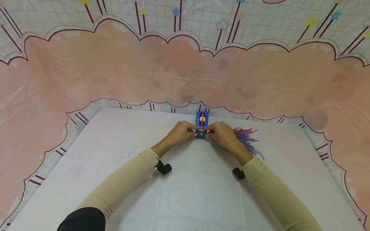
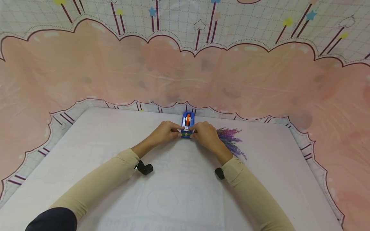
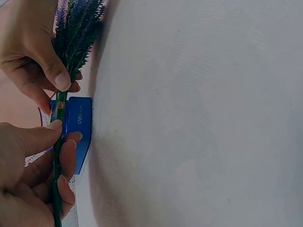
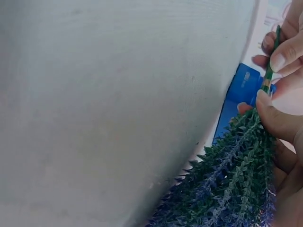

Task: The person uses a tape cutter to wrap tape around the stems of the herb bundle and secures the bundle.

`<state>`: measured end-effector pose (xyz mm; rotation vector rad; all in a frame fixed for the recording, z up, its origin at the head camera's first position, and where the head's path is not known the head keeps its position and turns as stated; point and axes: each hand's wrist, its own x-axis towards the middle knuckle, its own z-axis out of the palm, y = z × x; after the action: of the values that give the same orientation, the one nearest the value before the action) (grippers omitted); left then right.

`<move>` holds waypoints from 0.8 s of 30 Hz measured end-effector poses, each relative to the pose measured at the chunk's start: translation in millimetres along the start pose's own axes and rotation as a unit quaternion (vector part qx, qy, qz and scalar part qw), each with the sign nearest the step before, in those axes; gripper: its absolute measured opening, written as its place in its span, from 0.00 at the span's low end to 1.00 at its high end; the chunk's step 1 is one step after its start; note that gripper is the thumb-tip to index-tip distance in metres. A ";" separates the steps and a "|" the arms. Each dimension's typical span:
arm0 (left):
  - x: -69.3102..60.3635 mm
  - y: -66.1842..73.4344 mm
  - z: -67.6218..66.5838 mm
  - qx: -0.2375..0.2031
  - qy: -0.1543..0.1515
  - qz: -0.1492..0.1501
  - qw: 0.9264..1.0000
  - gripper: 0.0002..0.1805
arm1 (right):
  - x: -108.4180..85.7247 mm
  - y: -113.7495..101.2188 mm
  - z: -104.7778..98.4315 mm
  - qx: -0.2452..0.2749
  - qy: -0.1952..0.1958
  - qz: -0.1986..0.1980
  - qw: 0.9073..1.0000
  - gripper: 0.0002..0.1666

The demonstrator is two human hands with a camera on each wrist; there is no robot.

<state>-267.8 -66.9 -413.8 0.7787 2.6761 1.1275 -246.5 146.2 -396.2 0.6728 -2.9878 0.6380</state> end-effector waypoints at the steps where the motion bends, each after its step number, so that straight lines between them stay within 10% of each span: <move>1: 0.1 -0.2 -0.1 0.001 0.001 0.000 1.000 0.18 | 0.3 0.6 0.4 0.005 0.002 -0.001 1.000 0.19; 11: -4.3 -3.1 -0.3 -0.018 -0.018 -0.017 1.000 0.22 | 1.9 2.3 1.9 0.062 -0.031 0.025 0.997 0.24; 24: -16.7 -8.4 2.2 0.010 0.003 -0.022 1.000 0.27 | -8.3 2.6 -4.0 -0.038 -0.090 0.021 0.995 0.20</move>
<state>-256.3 -78.9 -422.5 0.7161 2.6984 1.0967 -240.3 153.4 -394.4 0.6995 -3.1797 0.4879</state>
